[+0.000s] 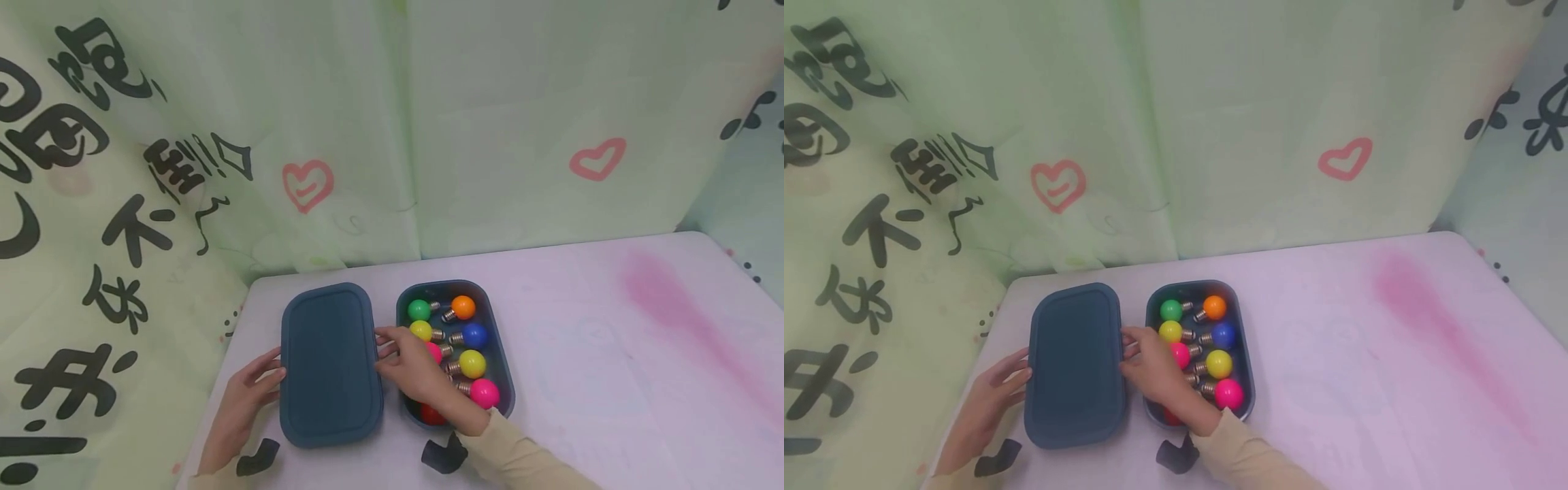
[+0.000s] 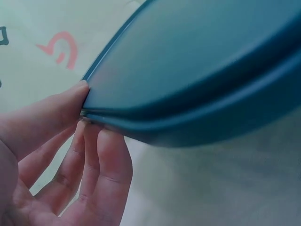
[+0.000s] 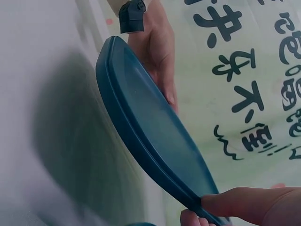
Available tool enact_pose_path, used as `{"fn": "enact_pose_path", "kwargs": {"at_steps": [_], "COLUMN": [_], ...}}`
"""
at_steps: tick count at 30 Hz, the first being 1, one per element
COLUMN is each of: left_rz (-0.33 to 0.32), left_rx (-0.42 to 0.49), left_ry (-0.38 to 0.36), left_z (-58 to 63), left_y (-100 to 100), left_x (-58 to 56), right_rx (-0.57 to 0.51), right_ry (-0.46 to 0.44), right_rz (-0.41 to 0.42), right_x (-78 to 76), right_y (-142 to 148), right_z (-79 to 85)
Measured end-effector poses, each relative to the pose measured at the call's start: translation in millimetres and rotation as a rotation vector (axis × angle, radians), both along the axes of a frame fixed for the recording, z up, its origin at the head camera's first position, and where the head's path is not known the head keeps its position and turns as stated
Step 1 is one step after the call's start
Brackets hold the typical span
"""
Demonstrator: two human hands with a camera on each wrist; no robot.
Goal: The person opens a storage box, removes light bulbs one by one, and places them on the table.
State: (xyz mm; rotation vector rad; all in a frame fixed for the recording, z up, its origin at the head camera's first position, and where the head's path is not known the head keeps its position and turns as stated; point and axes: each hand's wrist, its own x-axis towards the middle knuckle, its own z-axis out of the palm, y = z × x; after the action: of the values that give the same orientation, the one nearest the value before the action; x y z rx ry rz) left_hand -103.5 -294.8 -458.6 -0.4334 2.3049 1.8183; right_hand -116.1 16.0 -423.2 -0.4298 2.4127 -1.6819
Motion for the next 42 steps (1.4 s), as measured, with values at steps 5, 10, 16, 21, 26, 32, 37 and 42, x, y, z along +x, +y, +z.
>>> {"fn": "enact_pose_path", "kwargs": {"at_steps": [5,10,16,21,26,32,37,42], "left_rz": [0.016,0.031,0.027,0.028,0.032,0.032,0.034,0.043], "left_rx": [-0.022,-0.035,-0.072,-0.075,-0.063,-0.075,-0.086,-0.110], "left_ry": [-0.020,-0.036,-0.051,-0.057,-0.065,-0.084,-0.074,-0.064], "left_z": [0.4,-0.6,-1.9,-3.7,-7.7,-12.3,-14.2,-17.1], "left_y": [-7,-14,-20,-24,-26,-27,-28,-28], "left_x": [0.6,1.7,0.0,-3.1,-4.7,-7.4,-8.9,-8.8], "right_rx": [-0.001,0.022,0.033,0.059,0.114,0.217,0.290,0.337], "right_ry": [-0.005,-0.018,-0.066,-0.114,-0.133,-0.096,-0.077,-0.077], "right_rz": [0.021,0.025,0.018,0.022,0.058,0.127,0.185,0.216], "right_x": [-1.7,-4.6,-7.8,-11.4,-14.5,-18.2,-21.9,-21.6], "right_y": [-8,-16,-24,-29,-32,-36,-41,-45], "right_z": [1.8,2.2,2.9,0.2,-1.2,2.1,-3.6,-8.3]}}
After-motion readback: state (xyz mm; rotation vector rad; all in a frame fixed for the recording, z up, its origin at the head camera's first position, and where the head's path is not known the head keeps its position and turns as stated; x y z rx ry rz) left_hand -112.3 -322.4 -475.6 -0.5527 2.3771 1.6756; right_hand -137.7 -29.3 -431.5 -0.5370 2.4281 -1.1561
